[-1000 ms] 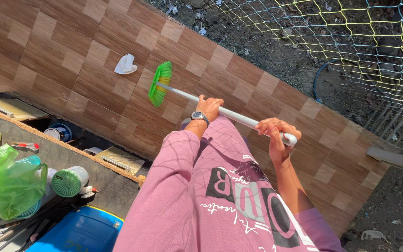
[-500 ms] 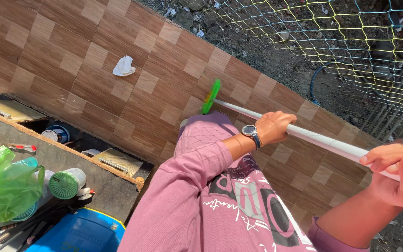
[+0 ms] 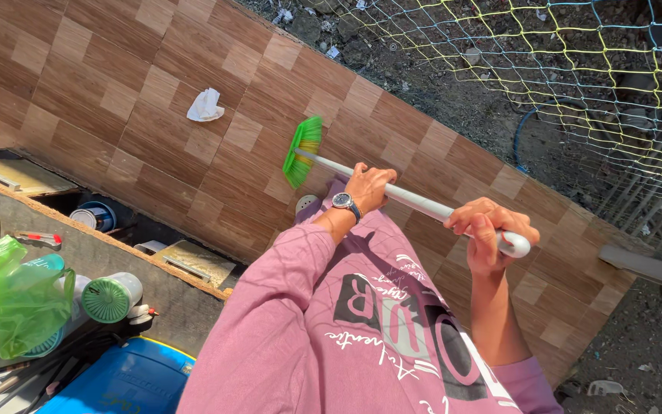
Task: The person sweeps debris across a tiled floor using a broom, navigating around a bicycle and a motorcycle.
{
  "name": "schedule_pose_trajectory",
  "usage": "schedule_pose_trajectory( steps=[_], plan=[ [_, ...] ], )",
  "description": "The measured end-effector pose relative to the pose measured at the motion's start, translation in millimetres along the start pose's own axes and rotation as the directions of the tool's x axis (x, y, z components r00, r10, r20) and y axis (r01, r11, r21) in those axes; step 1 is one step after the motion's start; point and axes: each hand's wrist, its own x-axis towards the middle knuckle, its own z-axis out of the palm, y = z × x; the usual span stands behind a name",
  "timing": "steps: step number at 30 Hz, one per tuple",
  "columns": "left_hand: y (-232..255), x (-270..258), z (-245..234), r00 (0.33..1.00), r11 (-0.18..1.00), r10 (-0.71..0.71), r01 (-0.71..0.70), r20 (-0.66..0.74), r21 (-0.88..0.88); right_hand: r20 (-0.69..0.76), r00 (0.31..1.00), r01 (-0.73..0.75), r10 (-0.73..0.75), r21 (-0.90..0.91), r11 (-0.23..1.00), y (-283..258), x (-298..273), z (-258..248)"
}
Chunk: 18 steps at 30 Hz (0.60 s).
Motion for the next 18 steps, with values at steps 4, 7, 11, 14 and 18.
schedule_pose_trajectory(
  steps=[4,7,11,14,18],
  plan=[
    [-61.2,4.3,0.4,0.998,0.987,-0.053,0.049,0.024,0.154,-0.011,0.992,-0.125,0.126,0.039,0.991,37.8,-19.8,8.1],
    [-101.2,0.6,-4.9,0.984,0.957,-0.15,0.12,0.096,0.265,-0.013,0.976,-0.219,0.219,-0.07,0.973,59.4,-34.6,18.3],
    [-107.1,8.5,-18.2,0.971,0.916,-0.238,0.225,-0.001,0.332,0.044,0.948,-0.313,0.314,-0.022,0.949,61.9,-30.6,12.8],
    [-44.6,32.4,-37.1,0.985,0.965,-0.174,0.17,0.007,0.199,0.008,0.953,-0.302,0.301,0.033,0.953,27.9,0.1,-15.6],
    [80.0,50.1,-78.6,0.996,0.986,-0.083,0.079,-0.02,-0.146,-0.146,0.989,0.022,-0.007,0.099,0.995,-49.8,60.5,-46.6]
  ],
)
